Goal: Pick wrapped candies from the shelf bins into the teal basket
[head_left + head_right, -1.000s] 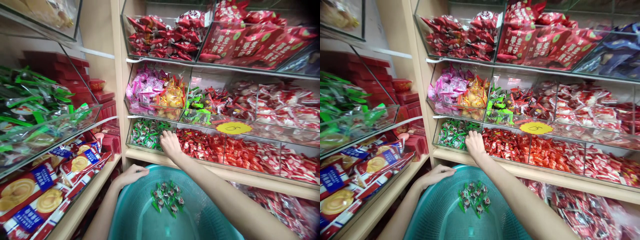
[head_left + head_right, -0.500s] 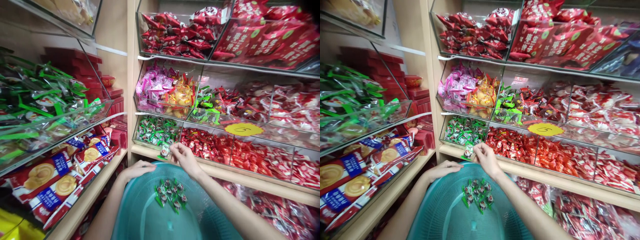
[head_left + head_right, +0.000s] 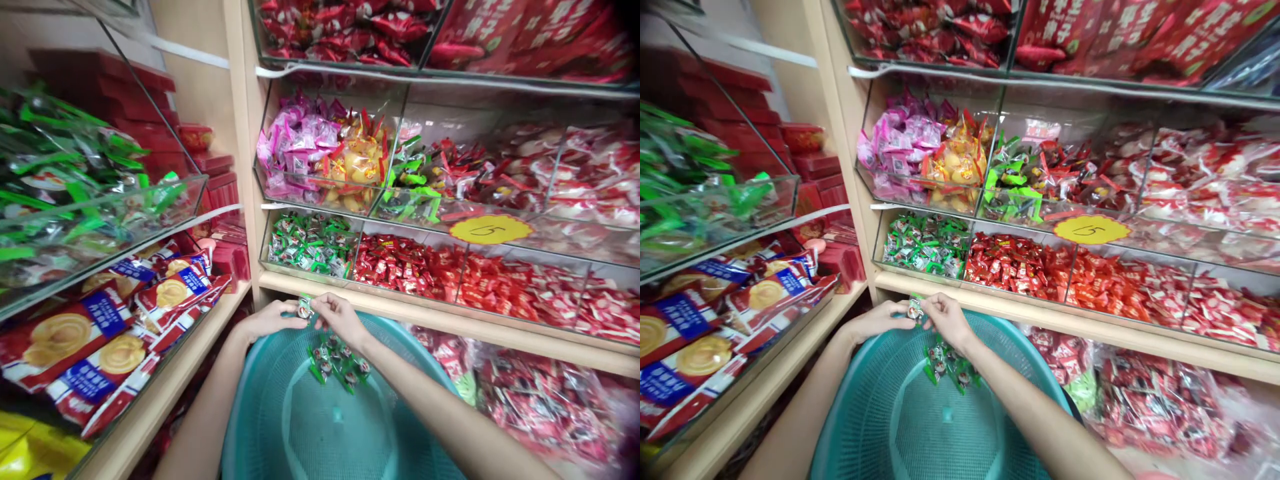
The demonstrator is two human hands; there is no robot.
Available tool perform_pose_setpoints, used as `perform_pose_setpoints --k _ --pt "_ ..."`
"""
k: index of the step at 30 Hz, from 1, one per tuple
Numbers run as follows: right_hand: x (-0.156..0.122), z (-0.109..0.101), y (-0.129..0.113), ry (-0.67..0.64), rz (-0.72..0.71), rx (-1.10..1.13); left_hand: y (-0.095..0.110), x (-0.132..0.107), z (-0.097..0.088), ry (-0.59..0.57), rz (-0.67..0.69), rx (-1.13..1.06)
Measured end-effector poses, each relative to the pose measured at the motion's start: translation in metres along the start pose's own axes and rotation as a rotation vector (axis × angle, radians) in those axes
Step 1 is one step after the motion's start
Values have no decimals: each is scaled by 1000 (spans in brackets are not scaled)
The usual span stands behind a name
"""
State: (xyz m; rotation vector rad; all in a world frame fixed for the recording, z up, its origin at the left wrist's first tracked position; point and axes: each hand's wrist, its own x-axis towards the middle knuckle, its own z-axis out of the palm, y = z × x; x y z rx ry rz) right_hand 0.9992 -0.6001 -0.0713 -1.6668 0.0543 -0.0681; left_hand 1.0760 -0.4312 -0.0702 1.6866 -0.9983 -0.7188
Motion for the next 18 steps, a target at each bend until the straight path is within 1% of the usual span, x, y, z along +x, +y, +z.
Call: perform_pose_setpoints --k 2,5,8,10,13,15,16,18 --pt "-1 -3 2 -24 38 17 -2 2 0 -8 17 14" --pt "-3 -13 4 2 58 7 -6 4 -1 -11 -10 50" --pt "-10 -30 8 20 99 -56 -6 4 -2 24 -79 78" --pt "-18 -46 15 -10 154 -129 -5 3 -2 38 -94 99" --pt "-33 -69 33 -109 218 -285 -2 3 -1 35 -89 110" --pt "-42 -78 43 -199 216 -437 -1 3 0 34 -91 103" --pt "-46 -80 46 -243 189 -535 -1 3 0 36 -95 100" --pt "-49 -78 48 -310 79 -743 -1 3 0 47 -103 93"
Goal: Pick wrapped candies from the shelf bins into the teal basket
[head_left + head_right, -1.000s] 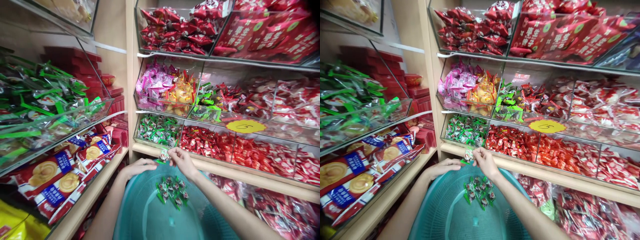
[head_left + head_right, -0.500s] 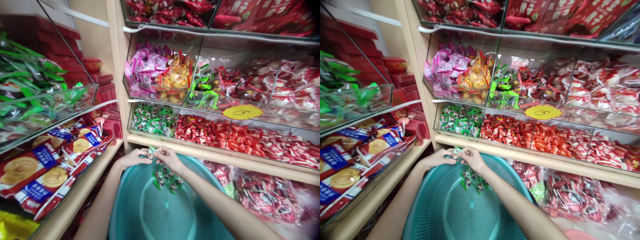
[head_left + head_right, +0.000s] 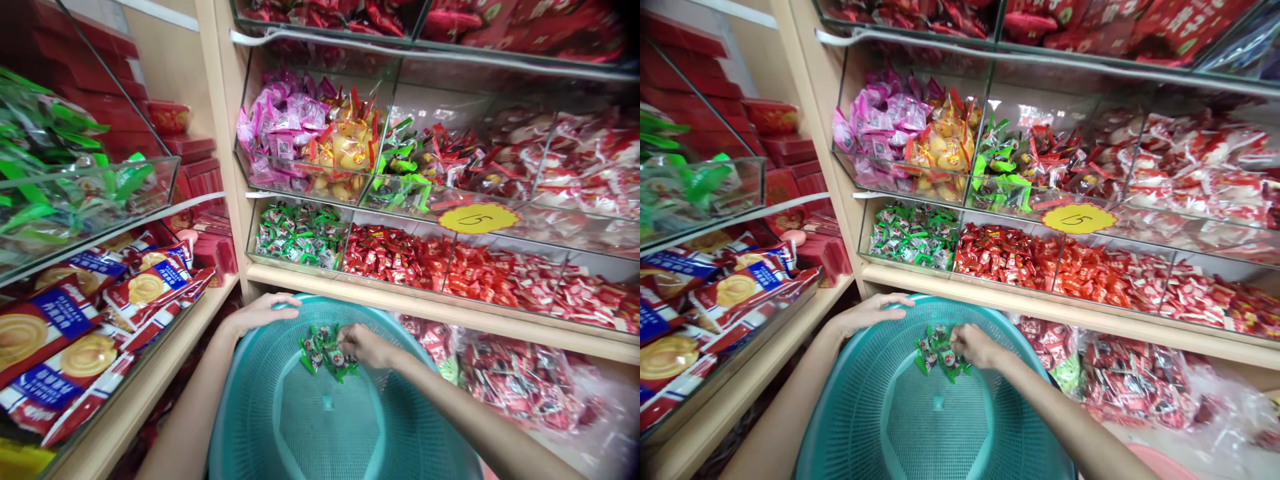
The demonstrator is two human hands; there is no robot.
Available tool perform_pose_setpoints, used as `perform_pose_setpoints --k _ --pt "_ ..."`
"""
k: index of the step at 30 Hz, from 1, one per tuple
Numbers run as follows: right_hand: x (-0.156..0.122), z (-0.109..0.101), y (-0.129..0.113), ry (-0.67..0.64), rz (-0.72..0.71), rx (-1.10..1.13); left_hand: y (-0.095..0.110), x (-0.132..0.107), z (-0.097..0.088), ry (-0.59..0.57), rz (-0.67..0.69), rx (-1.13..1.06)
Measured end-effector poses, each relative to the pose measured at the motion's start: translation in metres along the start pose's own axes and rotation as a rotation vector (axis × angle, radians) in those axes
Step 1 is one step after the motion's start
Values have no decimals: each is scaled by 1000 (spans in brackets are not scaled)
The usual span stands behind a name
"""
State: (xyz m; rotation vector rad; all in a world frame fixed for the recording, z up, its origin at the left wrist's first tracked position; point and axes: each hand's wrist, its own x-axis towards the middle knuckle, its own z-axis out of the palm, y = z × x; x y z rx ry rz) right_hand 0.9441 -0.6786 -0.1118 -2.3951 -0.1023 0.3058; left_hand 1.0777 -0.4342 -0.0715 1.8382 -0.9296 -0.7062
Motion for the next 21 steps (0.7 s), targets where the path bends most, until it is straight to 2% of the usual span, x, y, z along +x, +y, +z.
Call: perform_pose_setpoints --k 3,8,12,15,18,21 --pt "3 5 -12 7 -108 -285 -1 -1 0 21 -4 1" --pt "10 20 -34 15 -53 -669 -4 -1 -1 22 7 -32" --pt "8 22 -48 59 -52 -797 -9 -2 -2 33 -8 -13" --pt "7 0 -69 146 -81 -798 -9 -3 -2 43 -27 10" --pt "16 -37 -98 323 -144 -825 -7 -4 -2 49 -46 21" --pt "34 -73 -121 517 -192 -983 -4 -5 -2 56 -50 8"
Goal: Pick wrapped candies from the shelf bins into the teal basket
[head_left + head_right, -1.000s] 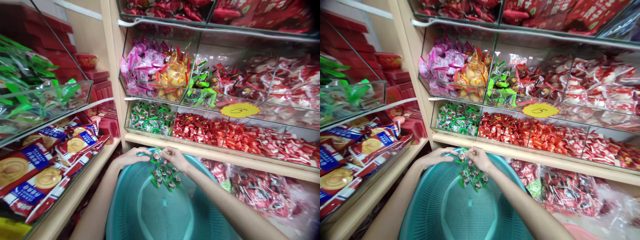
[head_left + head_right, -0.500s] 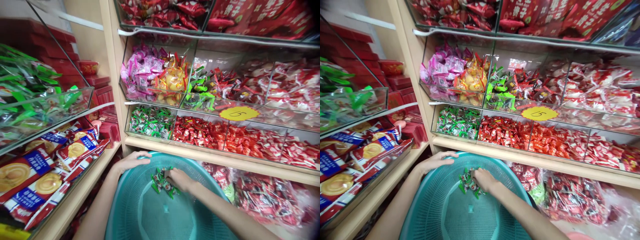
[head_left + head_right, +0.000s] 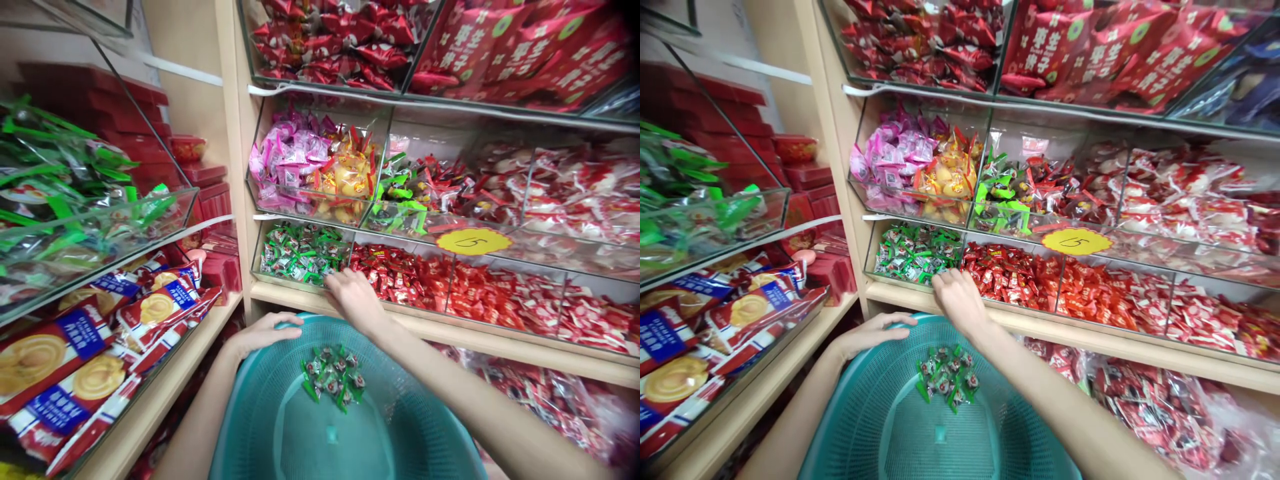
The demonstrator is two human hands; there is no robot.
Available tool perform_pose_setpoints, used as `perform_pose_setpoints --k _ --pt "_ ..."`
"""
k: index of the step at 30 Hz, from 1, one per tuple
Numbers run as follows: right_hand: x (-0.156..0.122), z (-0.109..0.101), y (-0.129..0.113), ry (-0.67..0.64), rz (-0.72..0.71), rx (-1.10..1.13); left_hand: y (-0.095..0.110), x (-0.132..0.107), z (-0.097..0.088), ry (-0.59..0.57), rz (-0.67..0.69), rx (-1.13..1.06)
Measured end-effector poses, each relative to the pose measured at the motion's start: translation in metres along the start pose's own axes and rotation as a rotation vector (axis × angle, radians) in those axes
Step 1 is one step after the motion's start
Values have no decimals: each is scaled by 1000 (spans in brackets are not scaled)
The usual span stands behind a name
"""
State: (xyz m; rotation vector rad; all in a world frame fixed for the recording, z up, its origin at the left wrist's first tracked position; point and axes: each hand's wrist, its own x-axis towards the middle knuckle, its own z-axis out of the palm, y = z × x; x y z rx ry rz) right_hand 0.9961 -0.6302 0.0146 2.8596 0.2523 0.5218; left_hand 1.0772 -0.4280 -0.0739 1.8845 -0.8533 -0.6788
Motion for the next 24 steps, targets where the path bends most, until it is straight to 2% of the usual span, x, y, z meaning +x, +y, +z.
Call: perform_pose_setpoints --k 3,7,10,14,17,20,22,24 --pt "28 -3 10 46 17 -140 3 -1 0 -1 3 -14" --pt "44 8 12 -64 75 -139 0 -1 0 0 6 -7" --pt "47 12 10 -84 115 -134 -6 2 -1 -7 32 -17" --pt "42 4 13 -5 86 -140 -11 3 -1 -13 54 -28" --pt "28 -5 17 62 72 -50 -9 1 -1 -3 33 -20" --pt "4 -10 18 169 121 283 -4 -2 -1 7 2 -11" --pt "-13 -8 15 214 234 743 -3 -3 -1 7 -7 -12" --pt "-27 -4 11 158 375 1297 -4 -3 -1 5 -2 -18"
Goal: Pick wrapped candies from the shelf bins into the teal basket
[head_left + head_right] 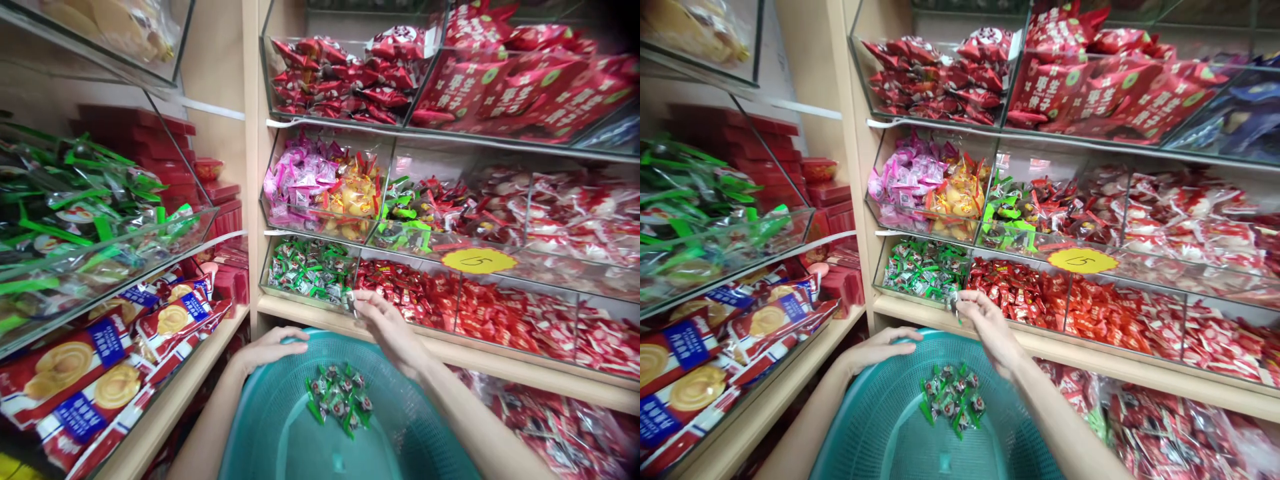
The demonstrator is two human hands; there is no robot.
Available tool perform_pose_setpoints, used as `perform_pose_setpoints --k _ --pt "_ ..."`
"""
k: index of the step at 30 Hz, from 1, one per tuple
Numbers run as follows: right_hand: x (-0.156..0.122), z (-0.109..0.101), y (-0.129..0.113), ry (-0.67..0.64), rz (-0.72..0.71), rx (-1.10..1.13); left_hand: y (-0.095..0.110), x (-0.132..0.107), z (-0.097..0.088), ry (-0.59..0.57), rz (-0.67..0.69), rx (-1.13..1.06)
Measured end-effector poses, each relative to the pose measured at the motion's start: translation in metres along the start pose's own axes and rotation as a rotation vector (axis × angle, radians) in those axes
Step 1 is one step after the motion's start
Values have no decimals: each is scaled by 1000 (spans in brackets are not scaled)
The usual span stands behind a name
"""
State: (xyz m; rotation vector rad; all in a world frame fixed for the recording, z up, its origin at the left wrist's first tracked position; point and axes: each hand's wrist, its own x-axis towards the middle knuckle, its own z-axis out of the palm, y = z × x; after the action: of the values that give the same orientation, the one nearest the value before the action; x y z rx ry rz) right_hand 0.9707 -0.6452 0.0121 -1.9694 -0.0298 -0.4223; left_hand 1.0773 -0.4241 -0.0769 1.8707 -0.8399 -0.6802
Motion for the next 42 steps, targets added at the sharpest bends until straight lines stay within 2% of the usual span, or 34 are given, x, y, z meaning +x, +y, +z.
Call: perform_pose_setpoints --k 2,4,6,11,17,20,25,28,31,42 --pt "-12 3 3 -93 200 412 -2 2 0 -1 10 -8" --pt "-20 6 5 -189 311 633 -5 3 0 -1 15 -22" --pt "-24 8 5 -239 363 748 -7 4 1 0 17 -36" --pt "-27 11 8 -252 405 948 -6 4 2 4 13 -40" --pt "-29 13 11 -252 444 1015 -5 5 2 -6 22 -51" --pt "-30 21 16 -261 482 1008 -1 4 3 -4 34 -90" --pt "-31 56 41 -287 609 967 2 3 7 -45 68 -226" --pt "-31 80 53 -291 668 973 -3 2 6 6 55 -230" --pt "-31 94 57 -294 681 984 -9 3 6 48 42 -229" --pt "-44 93 60 -311 645 1003 -11 5 5 2 186 -279"
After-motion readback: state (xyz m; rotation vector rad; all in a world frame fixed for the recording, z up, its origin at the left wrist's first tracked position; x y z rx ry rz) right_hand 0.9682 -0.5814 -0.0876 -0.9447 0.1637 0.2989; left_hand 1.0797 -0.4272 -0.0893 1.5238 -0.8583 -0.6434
